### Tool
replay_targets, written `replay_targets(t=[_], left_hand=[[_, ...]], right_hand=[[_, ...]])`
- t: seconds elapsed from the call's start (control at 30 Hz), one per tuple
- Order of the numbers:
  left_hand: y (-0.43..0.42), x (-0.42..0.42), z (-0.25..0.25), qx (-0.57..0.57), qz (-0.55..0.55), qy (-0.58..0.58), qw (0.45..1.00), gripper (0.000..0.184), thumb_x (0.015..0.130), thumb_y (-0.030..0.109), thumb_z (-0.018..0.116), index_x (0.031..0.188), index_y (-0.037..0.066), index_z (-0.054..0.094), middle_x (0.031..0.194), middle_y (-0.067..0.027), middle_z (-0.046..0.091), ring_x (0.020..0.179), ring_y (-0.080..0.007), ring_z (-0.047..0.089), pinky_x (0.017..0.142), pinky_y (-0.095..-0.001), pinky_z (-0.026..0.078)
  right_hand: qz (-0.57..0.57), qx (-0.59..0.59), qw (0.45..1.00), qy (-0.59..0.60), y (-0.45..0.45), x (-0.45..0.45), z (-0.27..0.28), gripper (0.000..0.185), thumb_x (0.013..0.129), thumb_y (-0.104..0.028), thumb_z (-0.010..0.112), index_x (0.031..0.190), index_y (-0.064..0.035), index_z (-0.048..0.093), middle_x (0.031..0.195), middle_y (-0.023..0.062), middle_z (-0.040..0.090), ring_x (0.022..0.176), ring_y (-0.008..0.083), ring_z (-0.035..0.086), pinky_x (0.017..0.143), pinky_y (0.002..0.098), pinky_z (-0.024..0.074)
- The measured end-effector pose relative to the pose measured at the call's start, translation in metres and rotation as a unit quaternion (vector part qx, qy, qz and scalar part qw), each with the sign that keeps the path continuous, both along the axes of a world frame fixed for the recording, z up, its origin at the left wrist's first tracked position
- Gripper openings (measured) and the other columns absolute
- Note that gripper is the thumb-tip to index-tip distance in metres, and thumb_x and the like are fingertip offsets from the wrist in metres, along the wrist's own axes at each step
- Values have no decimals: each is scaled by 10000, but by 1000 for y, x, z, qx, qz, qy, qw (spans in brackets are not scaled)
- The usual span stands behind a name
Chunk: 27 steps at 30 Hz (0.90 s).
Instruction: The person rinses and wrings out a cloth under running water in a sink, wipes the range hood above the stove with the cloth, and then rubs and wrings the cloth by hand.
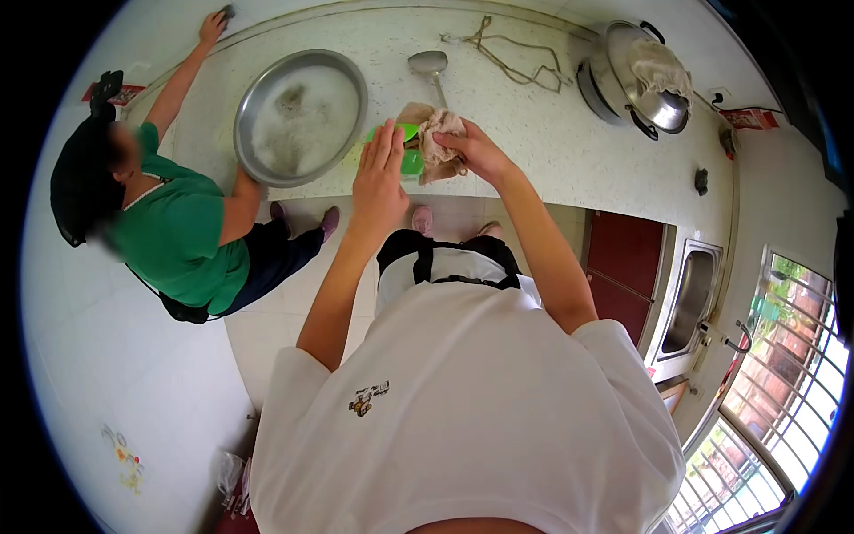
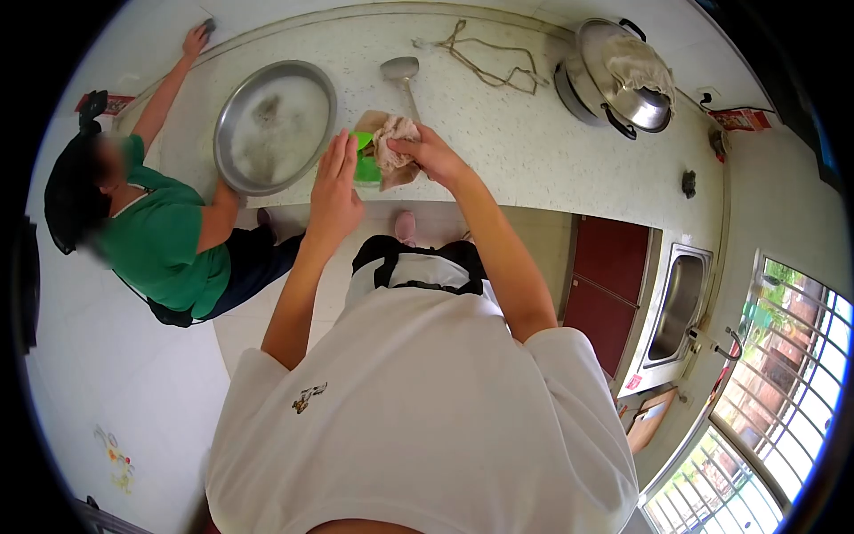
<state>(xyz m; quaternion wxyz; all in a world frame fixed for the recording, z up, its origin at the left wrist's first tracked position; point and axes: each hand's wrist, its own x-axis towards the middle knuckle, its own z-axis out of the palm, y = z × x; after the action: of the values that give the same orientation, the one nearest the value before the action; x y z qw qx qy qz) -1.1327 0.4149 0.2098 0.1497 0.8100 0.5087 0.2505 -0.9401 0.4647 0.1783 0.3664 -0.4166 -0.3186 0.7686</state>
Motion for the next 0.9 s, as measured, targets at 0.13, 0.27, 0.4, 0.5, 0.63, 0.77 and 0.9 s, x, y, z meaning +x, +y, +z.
replay_targets(t=[0.13, 0.27, 0.4, 0.5, 0.63, 0.77, 0.9], left_hand=[[5, -8, 4, -31, -18, -7, 999, 696, 662, -106, 462, 1334, 12, 325, 1406, -151, 287, 1281, -321, 307, 1051, -409, 265], [2, -7, 6, -21, -19, -8, 1000, 682, 668, -102, 452, 1330, 7, 329, 1404, -152, 293, 1278, -318, 314, 1053, -412, 261], [-1, -12, 10, -41, 3, -73, 997, 620, 694, -99, 447, 1299, 19, 381, 1370, -171, 344, 1251, -324, 351, 1024, -409, 298], [-5, -8, 16, -24, 40, -143, 989, 515, 720, -79, 462, 1224, 27, 456, 1283, -175, 432, 1174, -332, 422, 964, -400, 348], [-21, 19, 42, 29, 14, -192, 981, 291, 739, -11, 540, 1026, 26, 573, 1023, -130, 568, 938, -295, 538, 820, -351, 418], [-55, 77, 72, -43, -85, -252, 963, 217, 717, 60, 642, 931, 36, 612, 918, -90, 561, 822, -216, 524, 745, -301, 429], [-95, 144, 102, -65, -157, -267, 949, 250, 692, 69, 675, 935, 41, 621, 909, -85, 555, 821, -220, 525, 745, -306, 430]], right_hand=[[-10, 9, 1000, 26, -7, 4, 7, 430, 807, -117, 634, 1182, 5, 461, 1110, 88, 565, 1022, 177, 545, 893, 304, 426], [-18, -6, 997, 71, -23, 11, 13, 427, 809, -111, 627, 1184, 5, 458, 1107, 85, 566, 1026, 183, 545, 905, 307, 419], [-37, -39, 993, 109, -45, 17, 16, 468, 812, -111, 623, 1222, -15, 421, 1151, 87, 539, 1076, 190, 514, 942, 339, 395], [-74, -60, 988, 120, -61, 23, 17, 499, 813, -119, 627, 1245, -29, 395, 1182, 89, 519, 1103, 197, 494, 961, 359, 381], [-129, -62, 971, 190, -83, 45, 24, 511, 817, -138, 626, 1255, -31, 384, 1187, 87, 514, 1113, 208, 488, 971, 369, 374], [-174, -15, 965, 195, -123, 84, 54, 510, 823, -148, 620, 1256, -25, 380, 1185, 93, 514, 1109, 212, 491, 968, 371, 379], [-226, 35, 952, 202, -185, 139, 85, 510, 825, -150, 618, 1254, -13, 380, 1174, 99, 521, 1081, 208, 512, 951, 364, 399]])
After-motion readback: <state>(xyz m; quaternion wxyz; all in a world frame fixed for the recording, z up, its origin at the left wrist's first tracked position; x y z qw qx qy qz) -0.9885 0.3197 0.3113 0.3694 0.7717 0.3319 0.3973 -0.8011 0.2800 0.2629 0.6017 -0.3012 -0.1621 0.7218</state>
